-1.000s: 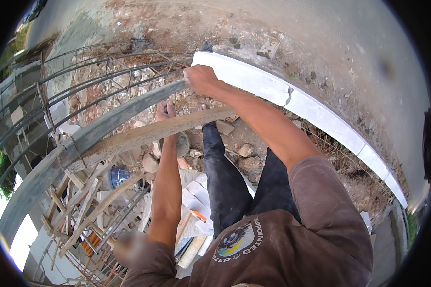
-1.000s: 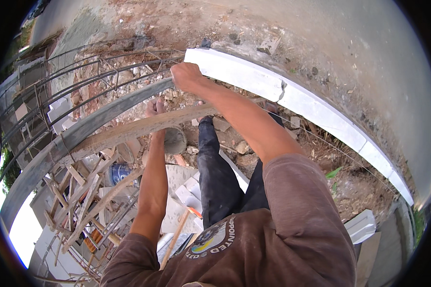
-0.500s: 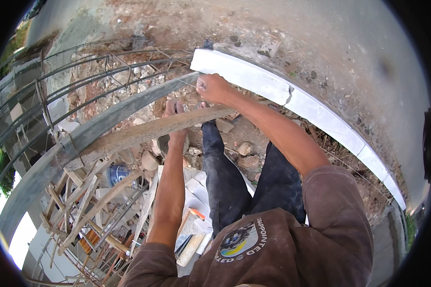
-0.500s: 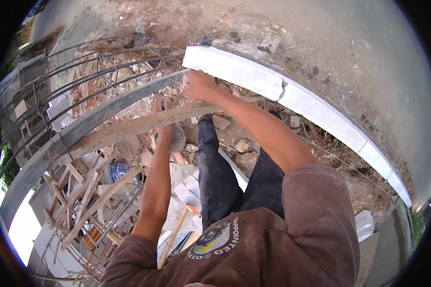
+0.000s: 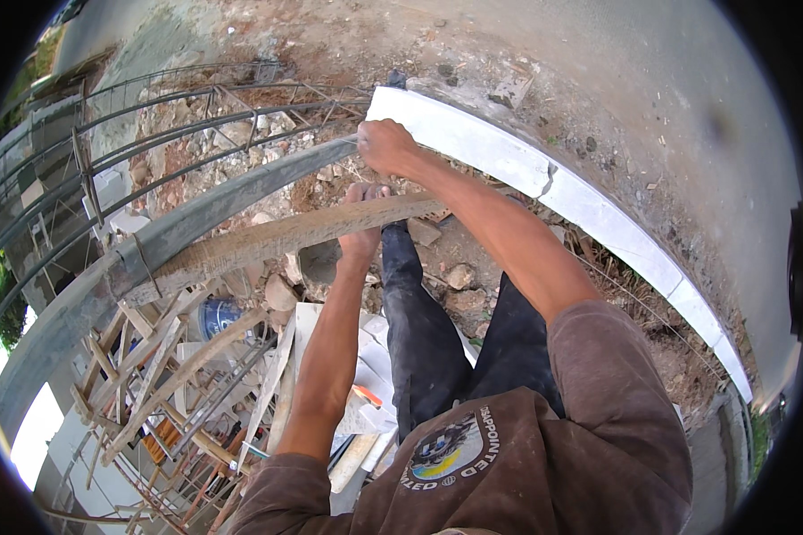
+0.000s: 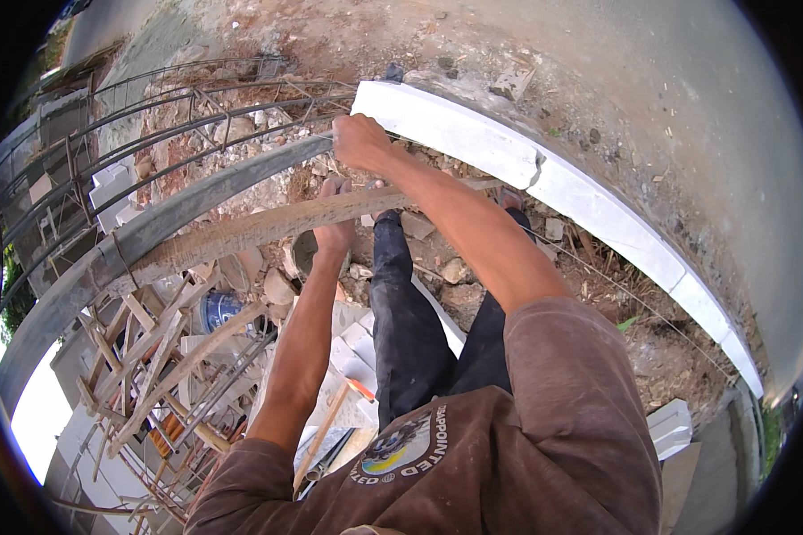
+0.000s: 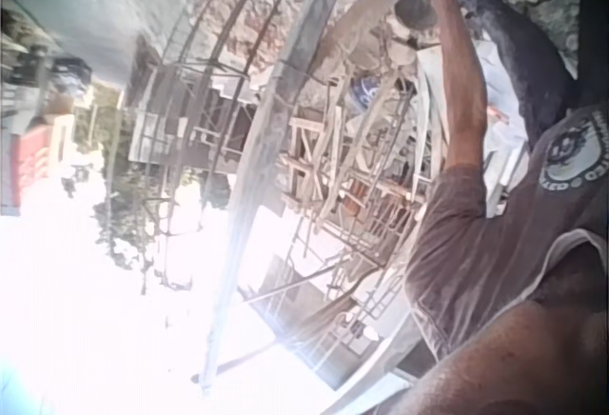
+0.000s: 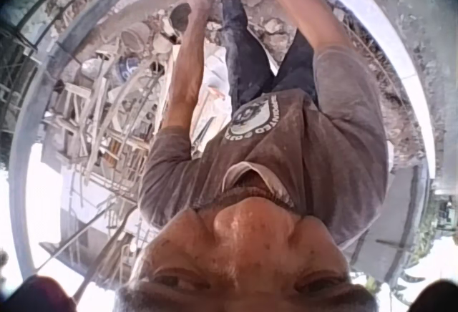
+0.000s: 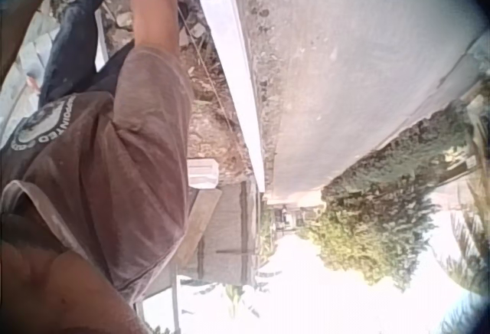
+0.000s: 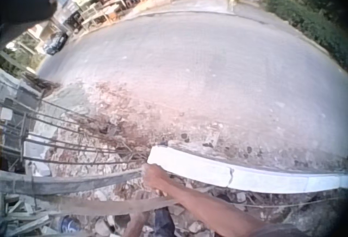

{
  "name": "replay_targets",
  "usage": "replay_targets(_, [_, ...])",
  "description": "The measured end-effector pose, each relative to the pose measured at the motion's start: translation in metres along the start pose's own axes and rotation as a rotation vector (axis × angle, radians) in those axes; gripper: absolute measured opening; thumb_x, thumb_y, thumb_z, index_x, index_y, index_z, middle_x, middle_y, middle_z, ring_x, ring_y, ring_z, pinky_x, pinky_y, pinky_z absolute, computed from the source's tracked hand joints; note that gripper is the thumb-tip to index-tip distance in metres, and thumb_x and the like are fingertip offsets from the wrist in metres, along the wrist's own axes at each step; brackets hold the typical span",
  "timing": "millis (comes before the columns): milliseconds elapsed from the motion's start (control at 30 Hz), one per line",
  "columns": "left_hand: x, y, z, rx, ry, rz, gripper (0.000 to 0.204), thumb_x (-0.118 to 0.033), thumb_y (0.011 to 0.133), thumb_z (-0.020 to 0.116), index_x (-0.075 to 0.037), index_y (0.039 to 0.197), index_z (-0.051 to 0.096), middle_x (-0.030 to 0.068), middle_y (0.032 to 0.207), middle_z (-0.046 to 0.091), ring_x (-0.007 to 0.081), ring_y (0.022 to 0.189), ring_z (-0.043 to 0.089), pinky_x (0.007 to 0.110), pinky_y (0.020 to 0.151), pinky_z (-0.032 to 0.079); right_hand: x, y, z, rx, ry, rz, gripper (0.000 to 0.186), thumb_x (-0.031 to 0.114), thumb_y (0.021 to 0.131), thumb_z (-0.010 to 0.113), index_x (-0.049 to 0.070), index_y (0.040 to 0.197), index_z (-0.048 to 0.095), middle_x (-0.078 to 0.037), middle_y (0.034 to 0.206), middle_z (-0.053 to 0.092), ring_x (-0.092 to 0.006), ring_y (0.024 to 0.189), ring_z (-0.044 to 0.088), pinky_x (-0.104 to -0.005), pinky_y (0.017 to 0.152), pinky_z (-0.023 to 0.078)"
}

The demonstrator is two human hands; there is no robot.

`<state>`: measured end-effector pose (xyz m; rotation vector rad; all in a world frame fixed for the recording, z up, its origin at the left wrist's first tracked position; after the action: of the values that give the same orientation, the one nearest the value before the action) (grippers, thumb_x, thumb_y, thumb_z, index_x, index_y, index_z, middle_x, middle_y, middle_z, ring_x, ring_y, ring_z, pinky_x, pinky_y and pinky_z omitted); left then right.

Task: The person is installing white concrete curb stones along a roadside. They use a string line to ensure alignment, repeatedly adjusting the string and placing small wooden blocks to maintain the line's position. The person moves along the curb, checking the alignment of the stones against the string.

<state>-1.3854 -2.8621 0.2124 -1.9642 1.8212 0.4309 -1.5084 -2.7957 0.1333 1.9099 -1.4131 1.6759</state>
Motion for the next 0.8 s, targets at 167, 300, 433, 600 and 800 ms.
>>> replay_targets(167, [0.004, -0.005, 0.011, -0.002, 0.08, 0.01, 0.026, -0.028, 0.098, 0.059, -0.005, 0.089, 0.066, 0.0112, 0.093, 0.061, 0.033, 0.081, 0.06, 0.045, 0.07, 0.047, -0.006, 0.004, 0.006, -0.05, 0.036, -0.049, 0.016, 0.015, 0.086, 0.06, 0.001, 0.087, 0.068, -0.02, 0.08, 0.069, -0.0364, 0.078, 0.067, -0.0468, 0.073, 0.051])
replay_targets(300, [0.003, -0.006, 0.014, -0.033, 0.116, 0.09, 0.024, -0.025, 0.099, 0.056, -0.004, 0.091, 0.064, 0.0113, 0.096, 0.06, 0.0338, 0.082, 0.059, 0.046, 0.07, 0.046, -0.001, -0.014, -0.014, -0.146, 0.198, -0.053, 0.015, 0.012, 0.084, 0.062, 0.003, 0.092, 0.071, -0.02, 0.084, 0.071, -0.0372, 0.082, 0.069, -0.05, 0.075, 0.052])
replay_targets(433, [-0.001, -0.006, 0.01, -0.15, -0.018, 0.039, 0.02, -0.021, 0.1, 0.054, -0.003, 0.093, 0.061, 0.0135, 0.087, 0.06, 0.0345, 0.076, 0.058, 0.044, 0.067, 0.045, 0.015, -0.039, -0.024, -0.177, 0.138, -0.156, 0.015, 0.015, 0.083, 0.063, 0.003, 0.088, 0.072, -0.02, 0.081, 0.07, -0.0373, 0.08, 0.069, -0.048, 0.074, 0.053])
replay_targets(600, [0.004, -0.007, 0.013, -0.15, -0.285, -0.191, 0.015, -0.016, 0.098, 0.057, -0.001, 0.095, 0.058, 0.0166, 0.076, 0.058, 0.0359, 0.07, 0.056, 0.043, 0.066, 0.044, 0.005, -0.036, 0.009, -0.018, -0.01, -0.146, 0.018, 0.016, 0.078, 0.066, 0.003, 0.085, 0.074, -0.02, 0.082, 0.071, -0.0372, 0.078, 0.07, -0.0452, 0.073, 0.055])
replay_targets(800, [0.001, -0.015, 0.022, -0.189, -0.23, -0.136, 0.01, -0.008, 0.09, 0.062, 0.0, 0.096, 0.061, 0.0134, 0.086, 0.062, 0.0324, 0.077, 0.06, 0.04, 0.069, 0.046, 0.007, -0.03, 0.013, 0.032, 0.237, 0.105, 0.021, 0.014, 0.072, 0.065, 0.009, 0.087, 0.078, -0.017, 0.079, 0.072, -0.0325, 0.074, 0.071, -0.0407, 0.075, 0.057])
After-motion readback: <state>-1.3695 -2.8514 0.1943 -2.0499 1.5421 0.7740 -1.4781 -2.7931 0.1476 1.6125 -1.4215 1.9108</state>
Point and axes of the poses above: each hand's wrist, its own y-axis towards the middle knuckle, its own z-axis out of the palm, x = y × z, the point moved 6 cm from there along y, towards the middle knuckle
